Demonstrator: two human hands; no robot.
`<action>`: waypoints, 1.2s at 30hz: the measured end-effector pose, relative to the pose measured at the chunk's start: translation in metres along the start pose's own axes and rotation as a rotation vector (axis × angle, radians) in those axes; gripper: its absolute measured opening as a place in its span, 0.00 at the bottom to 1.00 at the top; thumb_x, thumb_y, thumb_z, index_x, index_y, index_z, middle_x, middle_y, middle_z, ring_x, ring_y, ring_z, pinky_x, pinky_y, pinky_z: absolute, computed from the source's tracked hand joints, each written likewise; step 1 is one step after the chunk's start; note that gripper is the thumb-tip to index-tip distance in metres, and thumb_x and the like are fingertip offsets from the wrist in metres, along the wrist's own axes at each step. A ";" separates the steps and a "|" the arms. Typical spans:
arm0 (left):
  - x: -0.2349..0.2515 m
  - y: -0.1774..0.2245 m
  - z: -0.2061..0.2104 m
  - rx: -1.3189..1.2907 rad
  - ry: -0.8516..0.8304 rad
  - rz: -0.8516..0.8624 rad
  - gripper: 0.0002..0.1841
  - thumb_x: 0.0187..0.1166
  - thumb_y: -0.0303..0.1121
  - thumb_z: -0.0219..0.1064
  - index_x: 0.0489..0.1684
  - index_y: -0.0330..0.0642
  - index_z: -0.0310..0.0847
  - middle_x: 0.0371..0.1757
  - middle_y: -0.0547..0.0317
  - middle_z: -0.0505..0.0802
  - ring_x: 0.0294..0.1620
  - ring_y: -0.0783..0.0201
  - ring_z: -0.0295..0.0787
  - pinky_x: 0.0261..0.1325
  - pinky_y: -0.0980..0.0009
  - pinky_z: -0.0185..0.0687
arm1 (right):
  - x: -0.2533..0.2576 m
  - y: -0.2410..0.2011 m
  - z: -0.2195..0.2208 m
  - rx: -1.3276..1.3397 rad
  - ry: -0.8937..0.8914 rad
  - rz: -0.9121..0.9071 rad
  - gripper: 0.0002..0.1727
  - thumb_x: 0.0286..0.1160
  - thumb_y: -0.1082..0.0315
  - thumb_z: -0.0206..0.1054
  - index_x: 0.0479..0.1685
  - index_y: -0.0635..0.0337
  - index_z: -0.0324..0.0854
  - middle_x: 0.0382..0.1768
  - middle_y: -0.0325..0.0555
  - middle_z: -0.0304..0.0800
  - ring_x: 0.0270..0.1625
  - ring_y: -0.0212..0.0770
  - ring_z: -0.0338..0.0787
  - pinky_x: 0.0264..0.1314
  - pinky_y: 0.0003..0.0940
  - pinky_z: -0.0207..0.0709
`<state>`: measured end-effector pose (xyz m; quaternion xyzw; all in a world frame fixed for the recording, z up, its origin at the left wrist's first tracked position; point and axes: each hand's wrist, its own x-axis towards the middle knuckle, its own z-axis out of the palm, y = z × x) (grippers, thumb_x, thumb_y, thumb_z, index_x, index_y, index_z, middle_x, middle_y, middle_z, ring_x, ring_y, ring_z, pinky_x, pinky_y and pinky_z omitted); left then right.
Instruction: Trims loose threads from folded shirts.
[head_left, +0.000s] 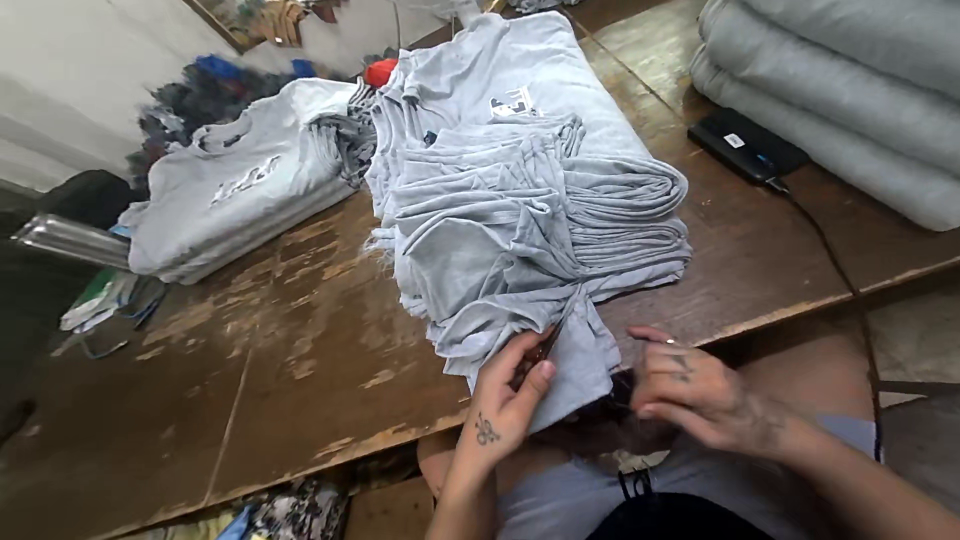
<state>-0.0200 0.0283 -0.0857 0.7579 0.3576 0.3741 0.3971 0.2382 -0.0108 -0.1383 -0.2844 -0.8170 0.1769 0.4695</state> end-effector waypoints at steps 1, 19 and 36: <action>-0.005 0.000 -0.004 0.045 -0.008 0.038 0.24 0.88 0.42 0.59 0.66 0.26 0.79 0.42 0.62 0.90 0.35 0.82 0.82 0.39 0.83 0.80 | -0.008 -0.001 -0.009 -0.075 -0.085 0.007 0.23 0.90 0.54 0.52 0.29 0.53 0.85 0.25 0.41 0.86 0.38 0.40 0.89 0.86 0.50 0.63; 0.035 0.005 0.026 -0.277 0.256 -0.111 0.15 0.75 0.20 0.59 0.59 0.30 0.76 0.30 0.78 0.84 0.28 0.85 0.78 0.35 0.85 0.77 | 0.053 0.005 0.001 0.251 -0.059 0.198 0.21 0.70 0.79 0.55 0.63 0.71 0.74 0.46 0.57 0.88 0.50 0.43 0.89 0.58 0.35 0.82; 0.031 0.010 0.026 -0.130 0.116 -0.126 0.14 0.77 0.23 0.61 0.58 0.26 0.81 0.28 0.74 0.85 0.25 0.87 0.75 0.31 0.86 0.73 | 0.028 -0.008 -0.038 -0.247 -0.111 0.192 0.19 0.86 0.54 0.57 0.37 0.61 0.83 0.32 0.51 0.87 0.32 0.45 0.88 0.32 0.38 0.81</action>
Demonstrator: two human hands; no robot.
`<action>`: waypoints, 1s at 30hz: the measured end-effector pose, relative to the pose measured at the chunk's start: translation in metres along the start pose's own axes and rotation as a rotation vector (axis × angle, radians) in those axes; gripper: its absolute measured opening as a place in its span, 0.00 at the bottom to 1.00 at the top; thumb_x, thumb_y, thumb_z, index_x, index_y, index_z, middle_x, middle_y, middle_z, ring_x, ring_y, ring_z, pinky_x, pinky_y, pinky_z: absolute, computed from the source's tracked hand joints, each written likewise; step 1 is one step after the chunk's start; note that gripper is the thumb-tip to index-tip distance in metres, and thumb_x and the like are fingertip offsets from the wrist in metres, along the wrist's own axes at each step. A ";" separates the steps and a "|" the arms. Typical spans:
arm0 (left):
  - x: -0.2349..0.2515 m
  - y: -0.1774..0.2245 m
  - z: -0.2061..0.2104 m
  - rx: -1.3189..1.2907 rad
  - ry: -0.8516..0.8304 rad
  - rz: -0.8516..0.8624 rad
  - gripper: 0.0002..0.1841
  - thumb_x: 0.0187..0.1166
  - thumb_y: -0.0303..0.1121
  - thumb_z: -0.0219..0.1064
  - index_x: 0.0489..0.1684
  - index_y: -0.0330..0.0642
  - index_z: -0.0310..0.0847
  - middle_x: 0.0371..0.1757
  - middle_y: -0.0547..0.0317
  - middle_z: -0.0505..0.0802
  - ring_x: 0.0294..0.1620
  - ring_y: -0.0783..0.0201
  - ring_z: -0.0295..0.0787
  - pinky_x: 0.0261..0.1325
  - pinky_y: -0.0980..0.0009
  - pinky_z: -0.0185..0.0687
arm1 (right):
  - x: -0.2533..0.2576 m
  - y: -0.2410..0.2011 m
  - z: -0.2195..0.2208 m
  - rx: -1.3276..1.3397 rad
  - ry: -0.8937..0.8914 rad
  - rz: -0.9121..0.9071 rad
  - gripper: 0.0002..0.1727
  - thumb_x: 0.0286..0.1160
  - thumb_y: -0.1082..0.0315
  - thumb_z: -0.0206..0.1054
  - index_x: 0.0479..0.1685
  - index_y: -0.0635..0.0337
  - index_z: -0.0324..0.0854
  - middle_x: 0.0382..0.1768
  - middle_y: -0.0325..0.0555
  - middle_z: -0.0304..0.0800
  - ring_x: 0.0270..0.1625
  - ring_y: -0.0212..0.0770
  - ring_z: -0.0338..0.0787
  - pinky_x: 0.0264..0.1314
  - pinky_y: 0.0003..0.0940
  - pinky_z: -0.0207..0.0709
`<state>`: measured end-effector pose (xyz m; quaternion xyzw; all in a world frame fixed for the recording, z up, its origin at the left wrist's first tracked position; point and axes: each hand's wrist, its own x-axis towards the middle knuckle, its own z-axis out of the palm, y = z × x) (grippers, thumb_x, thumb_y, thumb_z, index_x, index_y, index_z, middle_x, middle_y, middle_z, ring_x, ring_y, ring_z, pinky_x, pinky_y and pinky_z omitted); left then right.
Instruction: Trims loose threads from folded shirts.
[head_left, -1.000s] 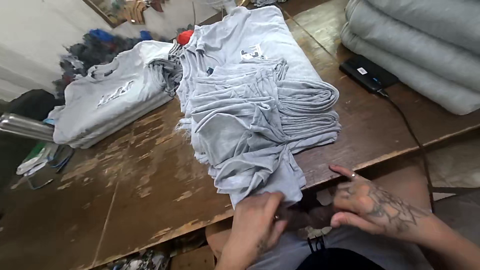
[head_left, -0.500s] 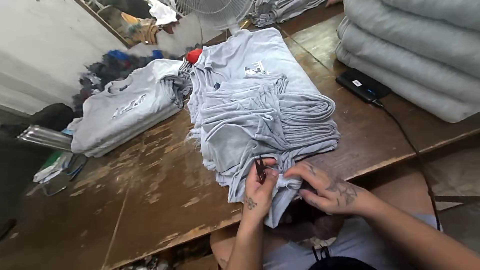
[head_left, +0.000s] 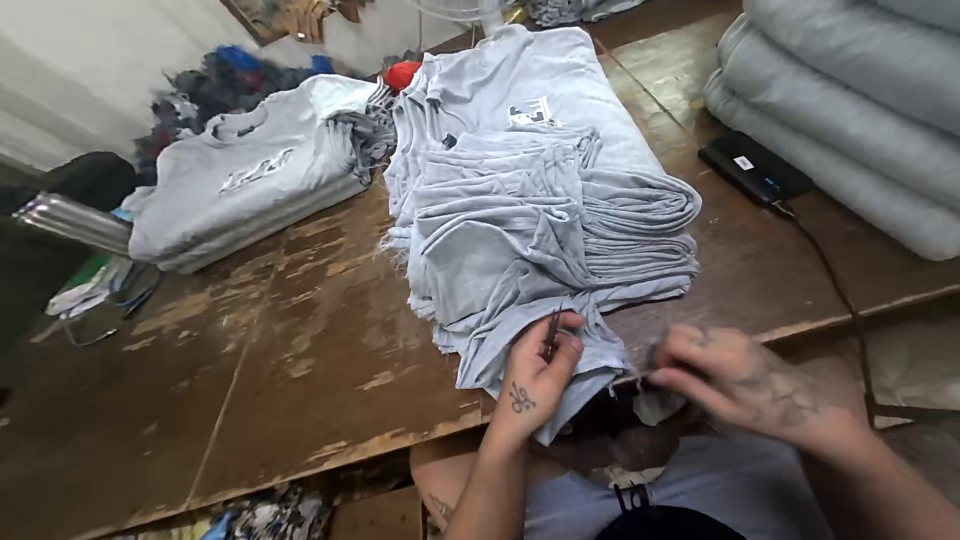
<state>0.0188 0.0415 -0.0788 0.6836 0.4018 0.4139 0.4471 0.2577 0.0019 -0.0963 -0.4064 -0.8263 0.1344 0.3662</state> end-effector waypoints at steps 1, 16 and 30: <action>0.000 -0.001 0.001 -0.005 0.000 0.003 0.15 0.77 0.23 0.61 0.59 0.26 0.80 0.28 0.74 0.85 0.25 0.87 0.75 0.31 0.86 0.73 | 0.007 -0.008 0.012 -0.018 0.031 -0.014 0.19 0.83 0.53 0.61 0.43 0.61 0.85 0.38 0.54 0.89 0.37 0.48 0.91 0.36 0.42 0.86; -0.004 -0.005 -0.003 0.004 -0.090 0.104 0.18 0.81 0.26 0.61 0.65 0.23 0.76 0.32 0.73 0.87 0.29 0.85 0.77 0.35 0.85 0.76 | 0.008 -0.005 0.019 0.032 0.089 -0.005 0.23 0.84 0.49 0.61 0.43 0.62 0.87 0.35 0.53 0.90 0.37 0.46 0.92 0.39 0.40 0.86; -0.007 -0.011 -0.012 -0.032 -0.111 0.140 0.21 0.81 0.30 0.64 0.67 0.24 0.75 0.32 0.76 0.87 0.29 0.88 0.77 0.34 0.87 0.75 | -0.002 -0.006 0.010 0.119 0.081 -0.089 0.25 0.89 0.47 0.54 0.37 0.59 0.85 0.32 0.49 0.87 0.38 0.44 0.88 0.43 0.36 0.82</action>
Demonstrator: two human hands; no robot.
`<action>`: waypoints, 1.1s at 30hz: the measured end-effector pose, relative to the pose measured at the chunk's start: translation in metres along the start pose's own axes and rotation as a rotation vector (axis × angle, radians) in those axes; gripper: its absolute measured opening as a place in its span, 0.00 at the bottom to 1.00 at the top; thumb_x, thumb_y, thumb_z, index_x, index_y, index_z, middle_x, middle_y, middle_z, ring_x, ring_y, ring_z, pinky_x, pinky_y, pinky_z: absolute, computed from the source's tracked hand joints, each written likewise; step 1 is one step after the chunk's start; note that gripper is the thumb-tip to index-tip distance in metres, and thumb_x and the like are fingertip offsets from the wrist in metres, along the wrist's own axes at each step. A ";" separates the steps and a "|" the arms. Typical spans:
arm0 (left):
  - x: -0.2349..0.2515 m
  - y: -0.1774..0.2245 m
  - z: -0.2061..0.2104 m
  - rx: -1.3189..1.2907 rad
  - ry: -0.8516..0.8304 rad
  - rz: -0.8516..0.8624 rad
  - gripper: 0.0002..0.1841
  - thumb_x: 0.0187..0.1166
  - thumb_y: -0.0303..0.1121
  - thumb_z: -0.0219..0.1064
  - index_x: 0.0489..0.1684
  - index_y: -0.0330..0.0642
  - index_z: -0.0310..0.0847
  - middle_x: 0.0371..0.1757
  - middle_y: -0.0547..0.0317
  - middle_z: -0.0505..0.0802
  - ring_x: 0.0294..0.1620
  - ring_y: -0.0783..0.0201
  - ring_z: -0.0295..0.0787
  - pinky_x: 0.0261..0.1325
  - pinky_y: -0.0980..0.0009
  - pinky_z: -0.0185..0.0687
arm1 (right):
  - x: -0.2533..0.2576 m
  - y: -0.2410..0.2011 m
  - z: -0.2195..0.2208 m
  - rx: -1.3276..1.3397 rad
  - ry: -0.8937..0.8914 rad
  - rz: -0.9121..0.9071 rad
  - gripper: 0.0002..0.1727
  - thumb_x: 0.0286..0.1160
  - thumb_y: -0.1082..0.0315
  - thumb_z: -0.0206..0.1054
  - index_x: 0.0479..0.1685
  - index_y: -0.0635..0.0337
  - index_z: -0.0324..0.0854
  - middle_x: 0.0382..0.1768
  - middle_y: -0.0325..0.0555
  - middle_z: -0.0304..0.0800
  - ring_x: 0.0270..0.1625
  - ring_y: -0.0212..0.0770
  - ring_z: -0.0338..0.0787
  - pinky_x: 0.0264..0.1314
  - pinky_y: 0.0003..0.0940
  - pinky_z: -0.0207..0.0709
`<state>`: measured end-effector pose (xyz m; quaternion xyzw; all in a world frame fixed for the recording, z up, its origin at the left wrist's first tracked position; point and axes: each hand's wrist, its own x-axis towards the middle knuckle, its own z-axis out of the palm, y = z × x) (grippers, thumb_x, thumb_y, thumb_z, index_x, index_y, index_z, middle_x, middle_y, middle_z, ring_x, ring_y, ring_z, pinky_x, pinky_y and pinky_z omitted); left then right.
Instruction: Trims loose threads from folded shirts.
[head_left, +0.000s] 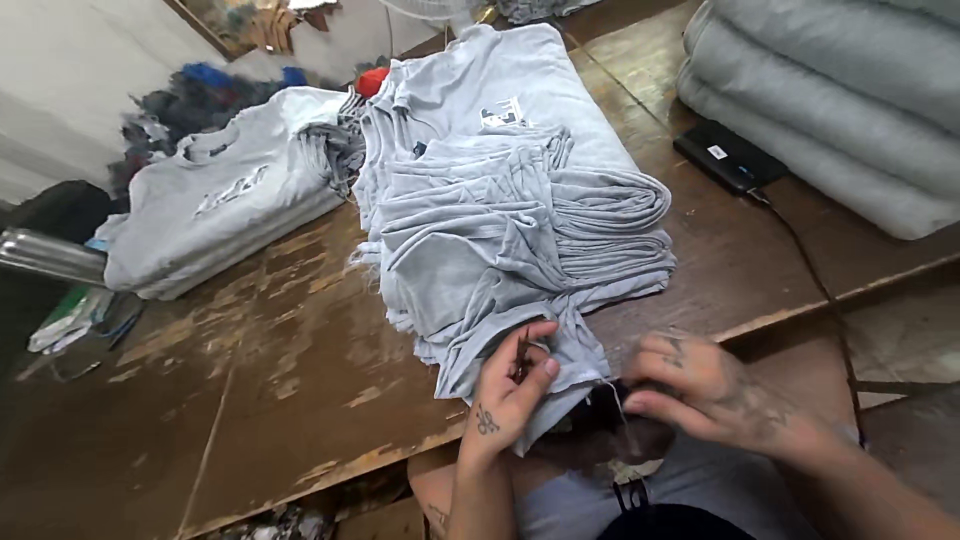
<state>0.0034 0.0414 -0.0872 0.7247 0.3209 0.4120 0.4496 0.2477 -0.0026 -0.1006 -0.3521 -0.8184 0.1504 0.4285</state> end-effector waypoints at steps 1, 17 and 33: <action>0.000 0.000 0.001 -0.004 0.002 0.001 0.21 0.81 0.30 0.64 0.67 0.23 0.75 0.32 0.76 0.87 0.29 0.87 0.77 0.35 0.86 0.75 | 0.009 -0.003 0.012 -0.008 0.020 0.015 0.25 0.88 0.46 0.56 0.43 0.60 0.87 0.36 0.51 0.89 0.41 0.46 0.91 0.44 0.39 0.85; -0.001 0.005 0.004 0.098 -0.018 -0.009 0.20 0.79 0.25 0.61 0.67 0.22 0.75 0.30 0.71 0.87 0.27 0.85 0.76 0.32 0.85 0.74 | 0.017 0.001 0.044 -0.141 0.059 0.004 0.14 0.79 0.60 0.62 0.37 0.63 0.86 0.31 0.52 0.91 0.34 0.49 0.93 0.34 0.42 0.87; -0.012 0.057 -0.003 1.039 -0.334 0.357 0.14 0.73 0.32 0.62 0.51 0.45 0.92 0.33 0.56 0.91 0.31 0.55 0.90 0.28 0.59 0.84 | -0.014 -0.004 0.020 0.002 0.114 -0.019 0.13 0.73 0.64 0.61 0.21 0.56 0.80 0.20 0.43 0.81 0.28 0.40 0.84 0.34 0.33 0.76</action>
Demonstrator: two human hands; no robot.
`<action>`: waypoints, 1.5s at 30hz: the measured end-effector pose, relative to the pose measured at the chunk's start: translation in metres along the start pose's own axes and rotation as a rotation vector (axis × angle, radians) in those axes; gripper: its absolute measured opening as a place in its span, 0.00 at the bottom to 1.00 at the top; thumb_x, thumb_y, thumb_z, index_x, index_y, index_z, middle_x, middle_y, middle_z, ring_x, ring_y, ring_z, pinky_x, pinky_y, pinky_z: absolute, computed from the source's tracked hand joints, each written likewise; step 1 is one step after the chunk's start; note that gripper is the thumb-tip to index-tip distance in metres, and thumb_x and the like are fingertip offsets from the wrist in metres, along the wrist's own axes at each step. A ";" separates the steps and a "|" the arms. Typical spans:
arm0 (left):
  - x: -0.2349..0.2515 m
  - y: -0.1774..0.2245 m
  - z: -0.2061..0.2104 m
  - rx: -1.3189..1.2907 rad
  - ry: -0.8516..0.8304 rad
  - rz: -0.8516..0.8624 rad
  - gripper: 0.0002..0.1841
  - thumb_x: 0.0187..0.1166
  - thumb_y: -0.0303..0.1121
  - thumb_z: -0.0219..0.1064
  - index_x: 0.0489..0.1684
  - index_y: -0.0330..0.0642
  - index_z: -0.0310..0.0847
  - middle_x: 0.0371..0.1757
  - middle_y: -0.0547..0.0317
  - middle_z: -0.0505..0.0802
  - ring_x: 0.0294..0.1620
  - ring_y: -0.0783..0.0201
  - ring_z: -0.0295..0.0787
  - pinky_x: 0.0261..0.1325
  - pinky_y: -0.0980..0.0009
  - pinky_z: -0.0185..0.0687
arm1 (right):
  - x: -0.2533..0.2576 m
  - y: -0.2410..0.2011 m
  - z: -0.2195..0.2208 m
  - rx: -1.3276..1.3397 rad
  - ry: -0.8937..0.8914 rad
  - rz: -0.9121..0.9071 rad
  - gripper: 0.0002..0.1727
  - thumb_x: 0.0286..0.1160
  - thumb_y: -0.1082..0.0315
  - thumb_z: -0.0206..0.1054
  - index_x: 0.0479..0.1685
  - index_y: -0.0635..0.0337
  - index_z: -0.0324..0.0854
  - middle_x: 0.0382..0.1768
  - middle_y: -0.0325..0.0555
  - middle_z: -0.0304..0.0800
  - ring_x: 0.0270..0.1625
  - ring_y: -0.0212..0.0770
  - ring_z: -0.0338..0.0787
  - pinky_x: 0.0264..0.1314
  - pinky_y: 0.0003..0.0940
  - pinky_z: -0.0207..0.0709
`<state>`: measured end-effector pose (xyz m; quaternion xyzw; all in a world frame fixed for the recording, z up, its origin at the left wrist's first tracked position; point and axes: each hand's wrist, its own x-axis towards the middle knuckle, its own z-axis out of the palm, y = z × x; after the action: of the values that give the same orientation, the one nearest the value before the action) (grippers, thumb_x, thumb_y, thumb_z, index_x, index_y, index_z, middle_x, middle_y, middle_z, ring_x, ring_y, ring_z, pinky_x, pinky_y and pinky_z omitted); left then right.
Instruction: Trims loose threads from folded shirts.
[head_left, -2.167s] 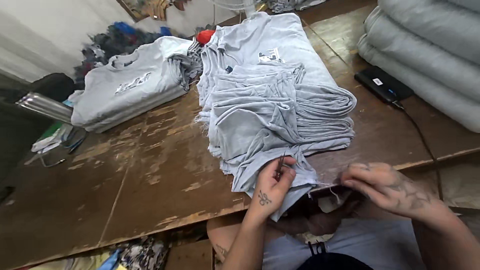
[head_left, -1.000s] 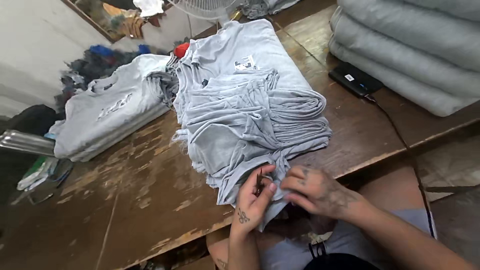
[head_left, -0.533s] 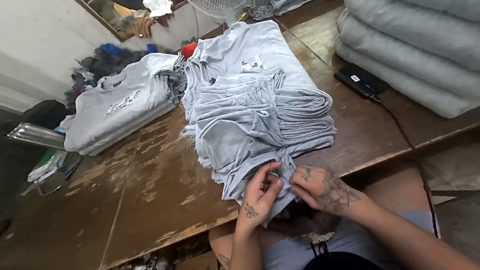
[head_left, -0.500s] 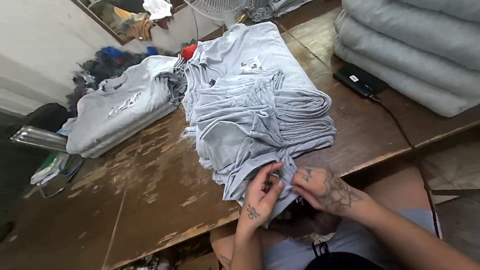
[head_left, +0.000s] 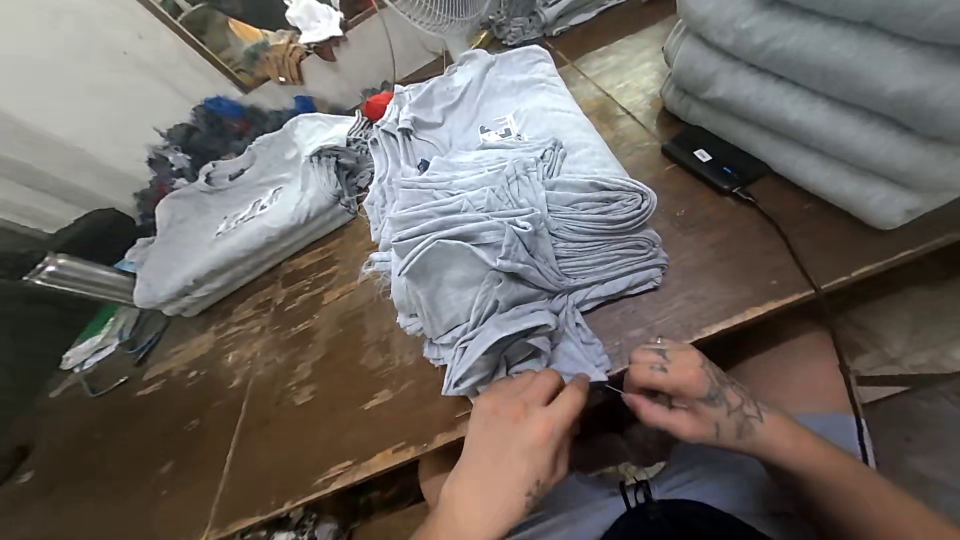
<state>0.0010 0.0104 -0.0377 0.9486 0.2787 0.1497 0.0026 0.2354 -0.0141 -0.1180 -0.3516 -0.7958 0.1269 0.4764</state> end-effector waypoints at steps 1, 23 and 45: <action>0.002 0.001 0.003 0.035 0.013 -0.009 0.14 0.73 0.30 0.62 0.48 0.46 0.93 0.31 0.56 0.90 0.27 0.55 0.89 0.24 0.59 0.82 | -0.001 0.000 0.000 0.063 -0.003 -0.003 0.12 0.74 0.65 0.61 0.22 0.56 0.81 0.22 0.43 0.83 0.31 0.39 0.84 0.40 0.32 0.75; 0.014 -0.032 0.040 -0.838 0.110 -0.422 0.11 0.82 0.32 0.61 0.34 0.34 0.85 0.26 0.72 0.84 0.28 0.88 0.76 0.36 0.86 0.73 | 0.021 0.006 0.006 -0.168 -0.033 0.095 0.23 0.81 0.48 0.61 0.42 0.62 0.87 0.32 0.49 0.91 0.32 0.47 0.92 0.33 0.45 0.83; 0.022 0.000 -0.009 0.170 -0.088 0.098 0.07 0.70 0.30 0.64 0.36 0.49 0.90 0.24 0.59 0.86 0.22 0.56 0.85 0.20 0.61 0.75 | -0.006 0.006 0.003 0.116 -0.016 -0.019 0.09 0.72 0.69 0.62 0.24 0.59 0.80 0.18 0.42 0.81 0.25 0.34 0.83 0.75 0.35 0.74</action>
<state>0.0159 0.0211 -0.0227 0.9635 0.2435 0.0839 -0.0729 0.2374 -0.0136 -0.1262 -0.3146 -0.7942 0.1711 0.4909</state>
